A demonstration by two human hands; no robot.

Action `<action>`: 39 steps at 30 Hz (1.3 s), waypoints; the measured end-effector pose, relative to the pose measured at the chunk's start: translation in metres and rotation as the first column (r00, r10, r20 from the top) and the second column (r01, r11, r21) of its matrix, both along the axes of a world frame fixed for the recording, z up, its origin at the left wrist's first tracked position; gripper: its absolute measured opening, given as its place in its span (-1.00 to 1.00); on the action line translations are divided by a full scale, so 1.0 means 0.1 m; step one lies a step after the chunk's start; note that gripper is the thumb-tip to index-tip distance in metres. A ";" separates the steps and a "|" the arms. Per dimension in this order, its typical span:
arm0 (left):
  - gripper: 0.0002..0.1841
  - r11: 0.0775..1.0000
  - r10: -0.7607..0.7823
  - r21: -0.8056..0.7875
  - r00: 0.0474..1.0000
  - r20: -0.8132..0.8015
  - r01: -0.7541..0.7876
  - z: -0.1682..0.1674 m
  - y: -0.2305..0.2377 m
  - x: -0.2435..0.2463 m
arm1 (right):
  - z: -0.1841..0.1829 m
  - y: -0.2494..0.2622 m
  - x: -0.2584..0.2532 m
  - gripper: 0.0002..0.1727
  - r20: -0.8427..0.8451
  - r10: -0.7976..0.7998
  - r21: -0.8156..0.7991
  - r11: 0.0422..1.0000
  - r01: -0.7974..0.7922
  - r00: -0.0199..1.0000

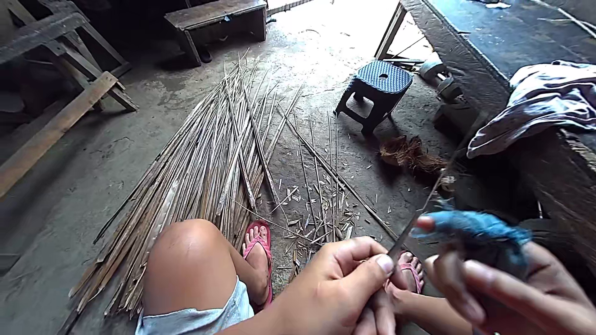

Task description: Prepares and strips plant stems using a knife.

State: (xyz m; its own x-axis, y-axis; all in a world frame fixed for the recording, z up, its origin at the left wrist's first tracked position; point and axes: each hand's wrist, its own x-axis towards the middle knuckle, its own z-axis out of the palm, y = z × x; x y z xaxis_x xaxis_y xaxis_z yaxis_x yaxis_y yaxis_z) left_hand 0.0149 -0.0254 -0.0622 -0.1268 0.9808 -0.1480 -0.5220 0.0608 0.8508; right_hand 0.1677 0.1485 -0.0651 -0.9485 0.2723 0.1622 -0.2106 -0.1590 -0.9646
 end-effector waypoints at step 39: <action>-0.82 0.793 0.560 0.576 -0.135 -0.817 -0.197 -0.32 0.13 0.18 | -0.19 -0.26 -0.17 -0.79 0.091 -0.105 -0.078 0.991 0.112 0.990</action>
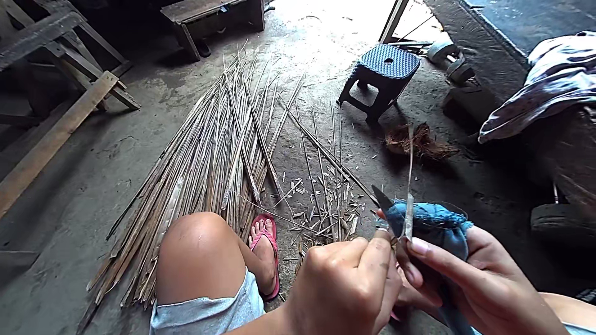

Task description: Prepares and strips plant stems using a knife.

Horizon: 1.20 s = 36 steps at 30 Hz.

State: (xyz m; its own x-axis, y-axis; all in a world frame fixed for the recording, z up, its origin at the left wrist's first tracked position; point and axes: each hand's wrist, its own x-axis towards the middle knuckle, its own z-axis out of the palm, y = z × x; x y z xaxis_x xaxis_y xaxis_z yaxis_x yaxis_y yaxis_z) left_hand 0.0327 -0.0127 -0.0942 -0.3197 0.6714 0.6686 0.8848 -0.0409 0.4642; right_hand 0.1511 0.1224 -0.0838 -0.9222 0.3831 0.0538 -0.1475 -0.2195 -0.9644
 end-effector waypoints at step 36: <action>-0.86 0.979 -0.196 0.013 0.914 0.354 0.205 0.07 -0.08 -0.04 | 0.07 -0.03 0.06 -0.76 -0.017 0.122 -0.160 0.980 -0.123 0.992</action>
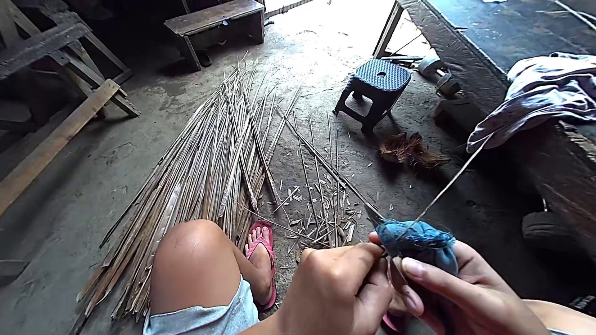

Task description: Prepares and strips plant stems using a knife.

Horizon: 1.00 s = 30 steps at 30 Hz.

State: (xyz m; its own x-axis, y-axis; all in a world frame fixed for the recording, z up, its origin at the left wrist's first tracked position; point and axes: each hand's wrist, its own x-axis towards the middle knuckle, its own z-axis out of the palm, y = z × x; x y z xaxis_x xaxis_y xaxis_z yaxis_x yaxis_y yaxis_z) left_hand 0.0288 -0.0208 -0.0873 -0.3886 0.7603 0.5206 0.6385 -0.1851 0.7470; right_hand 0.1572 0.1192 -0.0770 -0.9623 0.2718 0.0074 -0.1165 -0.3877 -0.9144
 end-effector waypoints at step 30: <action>-0.82 1.000 -0.009 -0.020 1.000 -0.025 0.008 0.02 -0.01 0.00 | 0.15 0.68 0.16 -0.74 -0.096 -0.398 0.243 0.879 0.409 0.912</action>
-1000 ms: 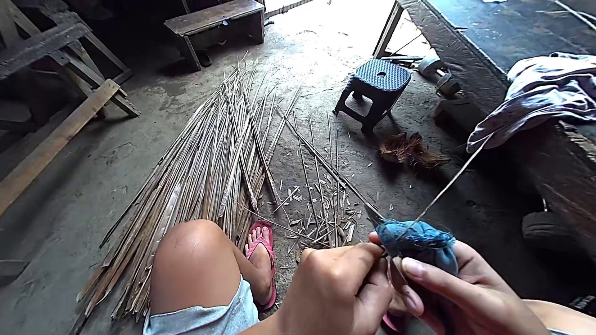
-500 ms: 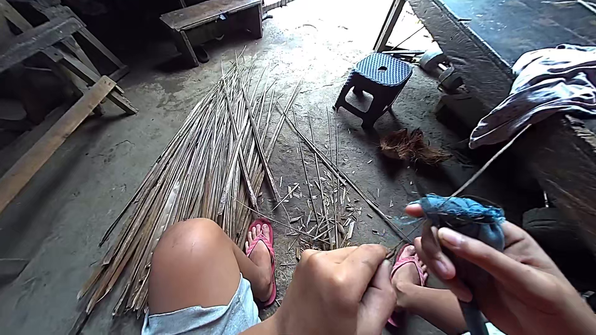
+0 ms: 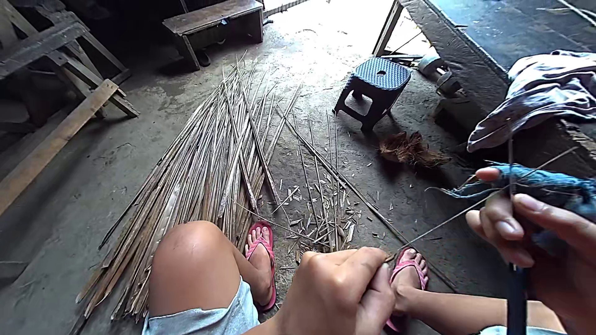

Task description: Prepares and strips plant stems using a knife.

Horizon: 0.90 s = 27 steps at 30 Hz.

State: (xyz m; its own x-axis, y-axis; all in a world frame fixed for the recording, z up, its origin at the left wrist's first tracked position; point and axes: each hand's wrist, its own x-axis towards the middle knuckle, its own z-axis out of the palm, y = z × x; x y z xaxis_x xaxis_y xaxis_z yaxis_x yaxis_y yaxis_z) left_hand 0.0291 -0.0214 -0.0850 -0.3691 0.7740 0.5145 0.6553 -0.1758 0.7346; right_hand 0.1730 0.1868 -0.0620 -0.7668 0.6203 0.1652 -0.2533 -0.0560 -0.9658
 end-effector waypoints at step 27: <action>-0.64 0.943 0.018 -0.258 0.742 0.671 0.211 0.06 0.31 0.00 | -0.20 -0.72 -0.33 -0.61 0.234 -0.116 -0.181 0.970 0.161 0.965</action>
State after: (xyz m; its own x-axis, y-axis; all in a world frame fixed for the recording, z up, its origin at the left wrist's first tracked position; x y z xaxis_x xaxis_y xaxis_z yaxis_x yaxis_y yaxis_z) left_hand 0.0288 0.0100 -0.0788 -0.4384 0.8943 -0.0893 -0.0188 0.0902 0.9957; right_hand 0.1400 0.1144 -0.0823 -0.6745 0.7261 -0.1339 -0.0550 -0.2303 -0.9716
